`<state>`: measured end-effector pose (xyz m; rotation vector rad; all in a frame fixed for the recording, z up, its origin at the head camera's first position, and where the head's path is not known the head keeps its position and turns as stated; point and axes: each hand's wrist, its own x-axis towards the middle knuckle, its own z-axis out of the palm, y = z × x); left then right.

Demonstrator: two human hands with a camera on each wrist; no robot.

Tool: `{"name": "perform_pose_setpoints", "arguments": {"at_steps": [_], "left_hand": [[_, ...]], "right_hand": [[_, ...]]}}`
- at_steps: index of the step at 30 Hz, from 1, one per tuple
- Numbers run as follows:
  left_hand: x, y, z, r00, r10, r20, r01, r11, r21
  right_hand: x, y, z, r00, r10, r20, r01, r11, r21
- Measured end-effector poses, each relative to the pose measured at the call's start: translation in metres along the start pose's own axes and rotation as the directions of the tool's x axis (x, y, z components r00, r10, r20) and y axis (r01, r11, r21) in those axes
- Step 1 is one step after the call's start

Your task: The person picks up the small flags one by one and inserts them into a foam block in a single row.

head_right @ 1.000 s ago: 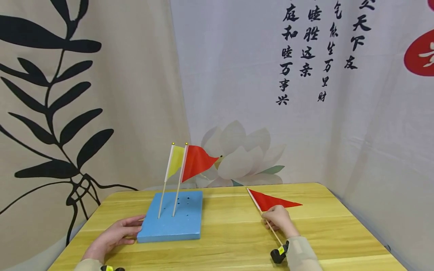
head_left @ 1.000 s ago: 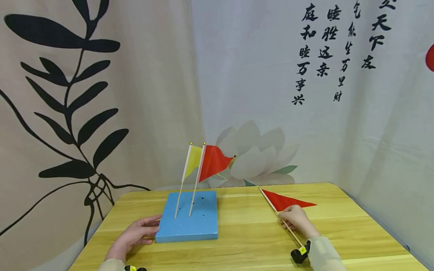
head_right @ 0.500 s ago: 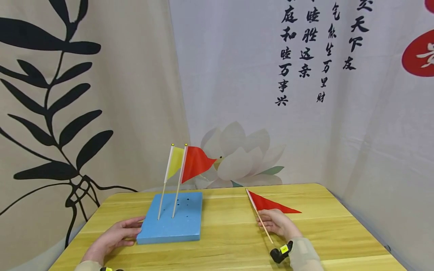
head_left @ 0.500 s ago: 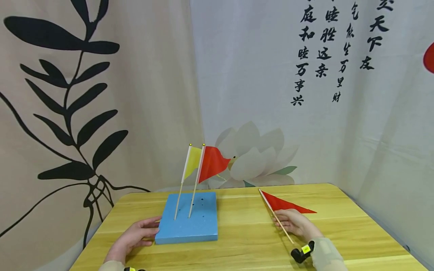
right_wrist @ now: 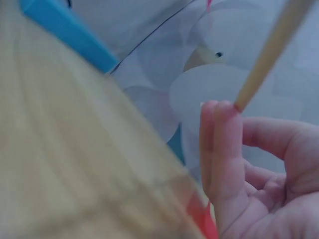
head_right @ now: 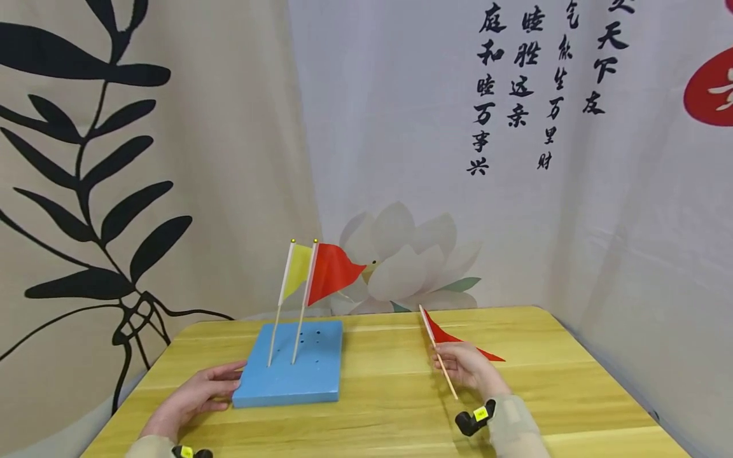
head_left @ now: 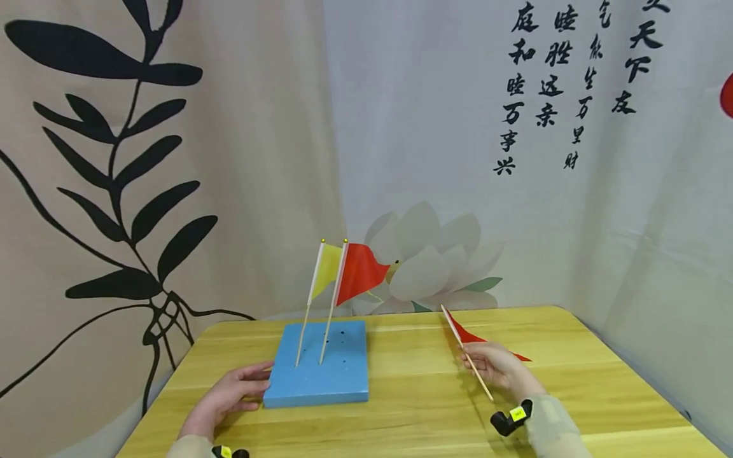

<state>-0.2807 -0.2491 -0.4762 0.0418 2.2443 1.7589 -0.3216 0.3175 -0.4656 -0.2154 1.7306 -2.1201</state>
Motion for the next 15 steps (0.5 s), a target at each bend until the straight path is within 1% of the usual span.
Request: {"name": "perform_pose_setpoints", "arguments": {"at_steps": [4,11,15], "left_hand": [[0.001,0.0,-0.001,1.0,0.008,0.013,-0.008,1.0,0.0],[0.0,-0.001,0.0,1.0,0.017,-0.002,-0.017,1.0,0.004],[0.001,-0.002,-0.001,1.0,0.018,-0.001,-0.018,1.0,0.003]], "right_hand": [[-0.001,-0.015,0.002,0.999,-0.033,0.015,0.033,0.999,-0.004],[-0.004,-0.05,0.012,0.991,-0.092,0.098,0.091,0.996,0.014],[-0.004,-0.068,0.017,0.989,-0.128,0.078,0.127,0.992,0.01]]}}
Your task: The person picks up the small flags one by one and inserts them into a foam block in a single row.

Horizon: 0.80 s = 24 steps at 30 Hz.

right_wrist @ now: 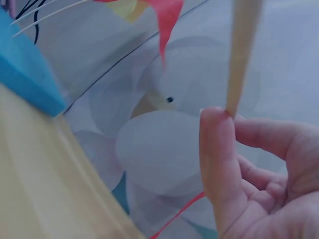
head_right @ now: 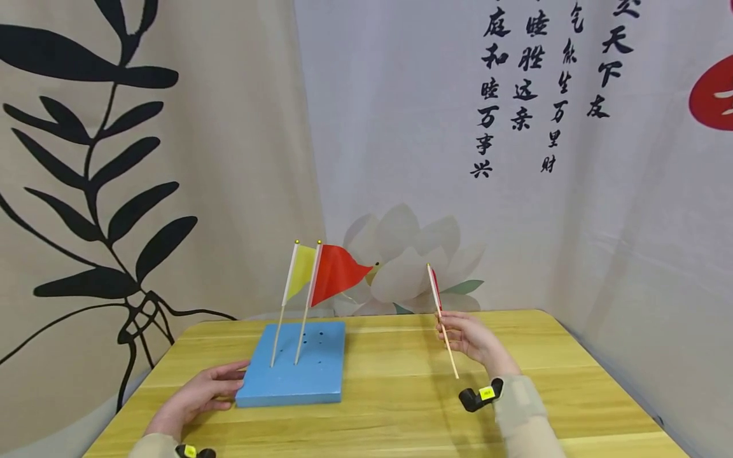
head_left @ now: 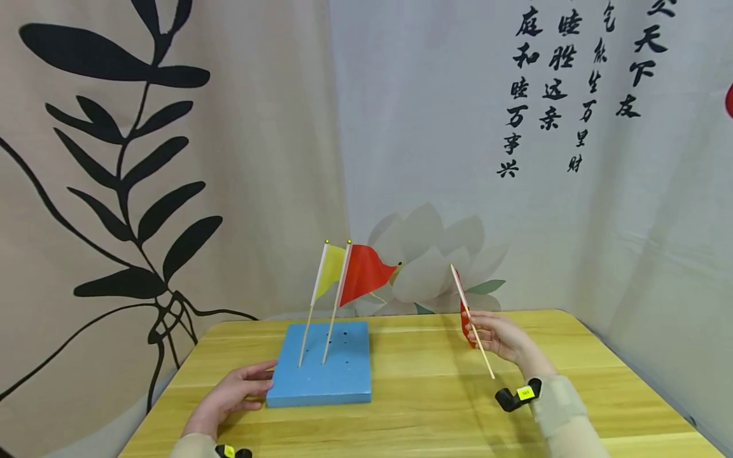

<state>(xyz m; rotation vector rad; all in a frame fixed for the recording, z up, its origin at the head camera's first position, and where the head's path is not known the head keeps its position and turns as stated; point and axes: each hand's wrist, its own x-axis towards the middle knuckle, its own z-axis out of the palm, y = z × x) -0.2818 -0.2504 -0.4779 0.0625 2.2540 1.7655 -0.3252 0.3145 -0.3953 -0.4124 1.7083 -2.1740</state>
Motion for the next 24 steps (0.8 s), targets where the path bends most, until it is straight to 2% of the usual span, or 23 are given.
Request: {"name": "perform_pose_setpoints", "arguments": {"at_steps": [8,11,15,24], "left_hand": [[0.0,0.0,0.0,1.0,-0.012,-0.008,0.012,1.0,-0.012],[0.0,-0.001,0.001,1.0,-0.009,-0.009,0.009,1.0,-0.013],[0.001,-0.002,0.0,1.0,-0.009,-0.005,0.009,1.0,-0.013],[-0.001,-0.001,0.001,1.0,-0.007,-0.028,0.007,1.0,-0.005]], "right_hand": [[0.004,-0.015,0.006,0.996,-0.084,0.02,0.085,0.996,-0.036],[0.008,-0.013,0.013,0.993,-0.104,-0.061,0.101,0.994,-0.046],[0.016,-0.005,0.026,0.972,-0.114,-0.205,0.101,0.992,-0.07],[0.038,0.011,0.066,0.936,-0.182,-0.302,0.182,0.983,-0.029]]}}
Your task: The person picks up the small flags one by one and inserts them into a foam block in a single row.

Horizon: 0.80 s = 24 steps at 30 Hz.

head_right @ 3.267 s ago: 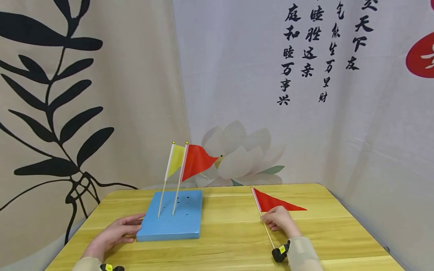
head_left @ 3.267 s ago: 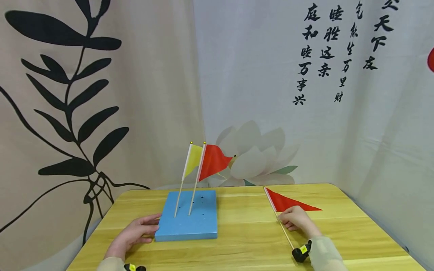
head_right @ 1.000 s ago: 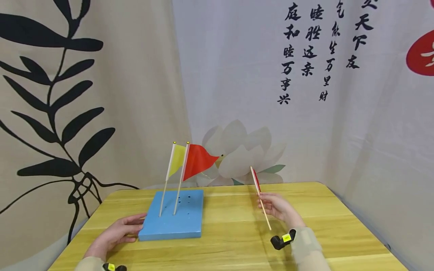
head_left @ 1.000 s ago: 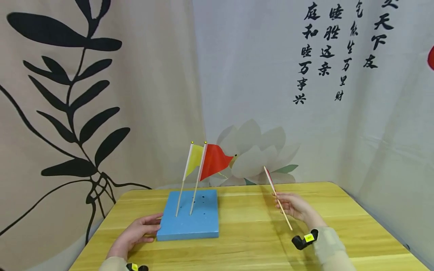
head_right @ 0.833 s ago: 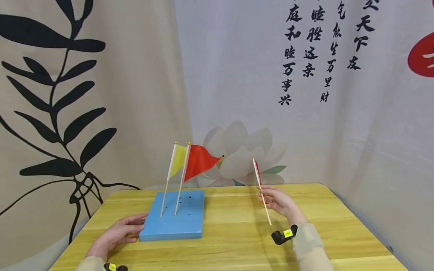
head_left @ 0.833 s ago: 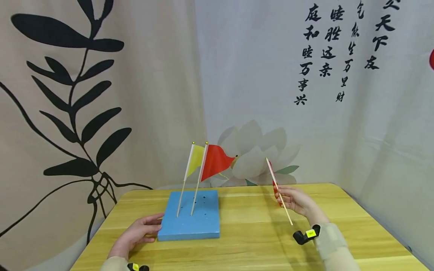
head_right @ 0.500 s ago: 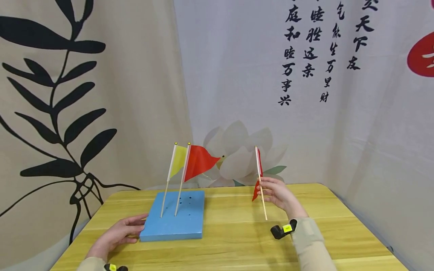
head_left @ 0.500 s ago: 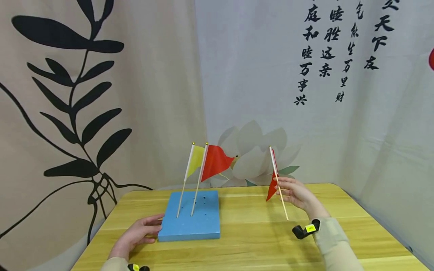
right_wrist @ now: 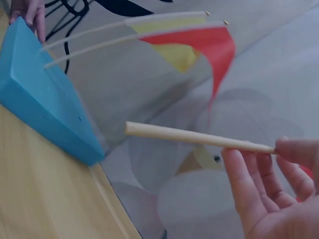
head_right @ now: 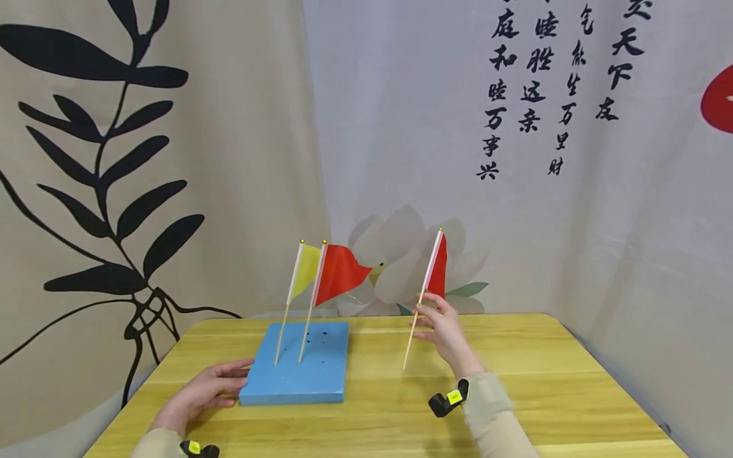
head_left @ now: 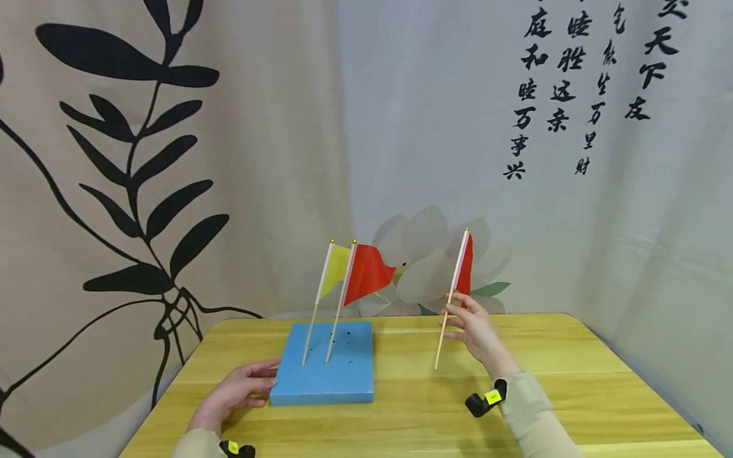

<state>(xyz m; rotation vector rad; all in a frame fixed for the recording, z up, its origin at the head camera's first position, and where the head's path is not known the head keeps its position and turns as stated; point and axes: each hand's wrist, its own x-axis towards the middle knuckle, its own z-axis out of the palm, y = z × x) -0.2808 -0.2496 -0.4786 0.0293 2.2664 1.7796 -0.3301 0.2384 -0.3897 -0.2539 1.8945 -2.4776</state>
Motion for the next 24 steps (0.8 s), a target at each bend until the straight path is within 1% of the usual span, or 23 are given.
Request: {"name": "perform_pose_setpoints", "arguments": {"at_steps": [6,13,20,24], "left_hand": [[0.0,0.002,0.0,1.0,0.0,-0.002,0.0,1.0,0.003],[-0.002,0.003,0.0,1.0,-0.012,-0.015,0.012,1.0,-0.001],[-0.001,0.001,-0.001,1.0,0.003,0.019,-0.003,1.0,-0.011],[0.0,0.0,-0.002,1.0,0.011,0.023,-0.01,1.0,-0.006]], "right_hand": [[0.006,0.0,0.031,0.999,-0.04,-0.015,0.04,0.999,0.007],[0.011,-0.008,0.065,0.993,-0.118,0.017,0.119,0.993,-0.017],[0.012,-0.017,0.092,0.986,-0.159,0.044,0.161,0.987,-0.029],[0.011,-0.019,0.107,0.981,-0.184,0.063,0.186,0.982,-0.023]]}}
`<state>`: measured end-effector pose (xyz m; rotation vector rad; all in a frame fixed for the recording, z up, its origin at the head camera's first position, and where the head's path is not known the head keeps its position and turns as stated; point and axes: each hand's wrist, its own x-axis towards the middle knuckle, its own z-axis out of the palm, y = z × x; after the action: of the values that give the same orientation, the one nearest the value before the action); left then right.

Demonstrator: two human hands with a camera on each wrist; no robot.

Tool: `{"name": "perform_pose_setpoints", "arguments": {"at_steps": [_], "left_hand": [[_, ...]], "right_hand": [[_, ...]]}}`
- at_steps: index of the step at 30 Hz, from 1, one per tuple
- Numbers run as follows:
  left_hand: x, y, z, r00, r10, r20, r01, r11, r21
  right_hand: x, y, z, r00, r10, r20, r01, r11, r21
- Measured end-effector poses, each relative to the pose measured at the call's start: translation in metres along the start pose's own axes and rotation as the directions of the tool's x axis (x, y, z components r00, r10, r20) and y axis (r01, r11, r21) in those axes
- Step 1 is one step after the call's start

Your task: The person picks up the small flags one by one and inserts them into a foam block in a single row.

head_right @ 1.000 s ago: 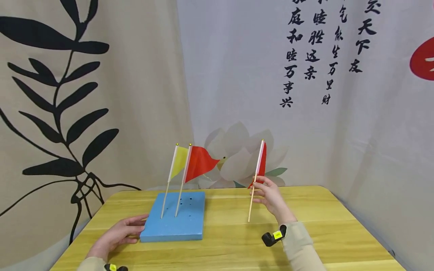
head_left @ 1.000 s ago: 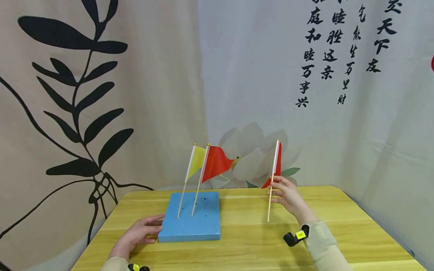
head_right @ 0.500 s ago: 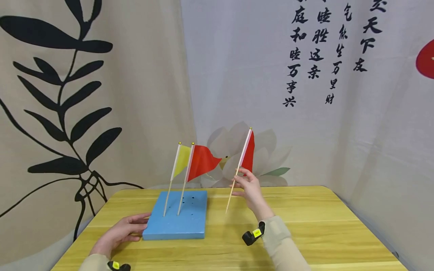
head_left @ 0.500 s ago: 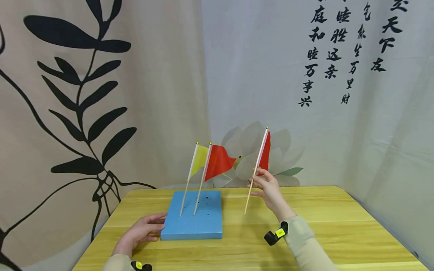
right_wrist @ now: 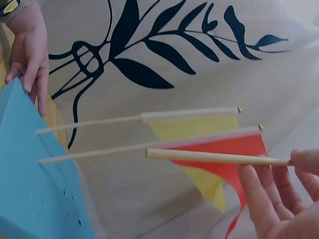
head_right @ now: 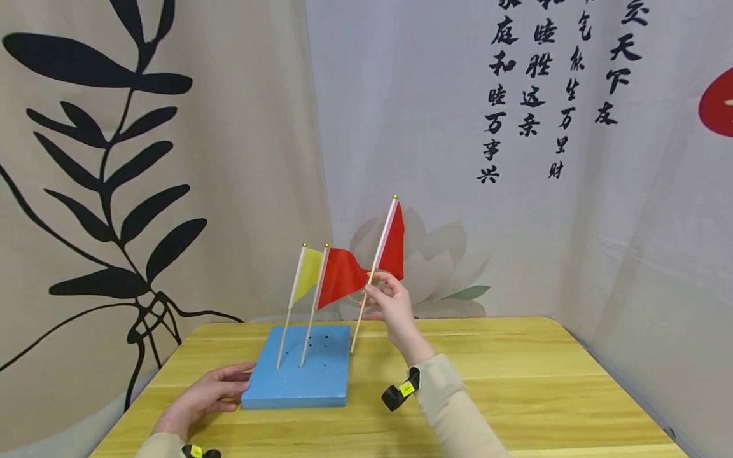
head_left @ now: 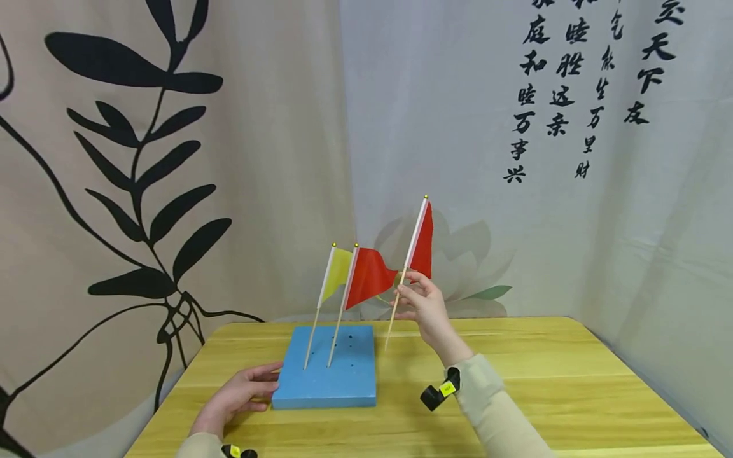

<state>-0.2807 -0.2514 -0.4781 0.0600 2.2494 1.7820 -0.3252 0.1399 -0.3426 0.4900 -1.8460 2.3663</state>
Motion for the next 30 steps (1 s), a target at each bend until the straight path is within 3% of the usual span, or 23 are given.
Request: {"name": "perform_pose_setpoints", "arguments": {"at_steps": [9,18,30], "left_hand": [[0.001,-0.002,0.0,1.0,-0.002,-0.017,0.002,1.0,0.003],[0.002,-0.003,-0.001,1.0,0.006,-0.014,-0.006,1.0,0.004],[0.0,-0.002,0.001,1.0,0.012,-0.029,-0.011,1.0,0.009]], "right_hand": [[0.001,0.006,0.031,0.998,-0.056,0.014,0.056,0.998,0.002],[0.002,0.029,0.054,0.997,-0.071,0.04,0.072,0.997,-0.016],[0.012,0.054,0.058,0.995,-0.097,0.027,0.099,0.991,-0.092]]}}
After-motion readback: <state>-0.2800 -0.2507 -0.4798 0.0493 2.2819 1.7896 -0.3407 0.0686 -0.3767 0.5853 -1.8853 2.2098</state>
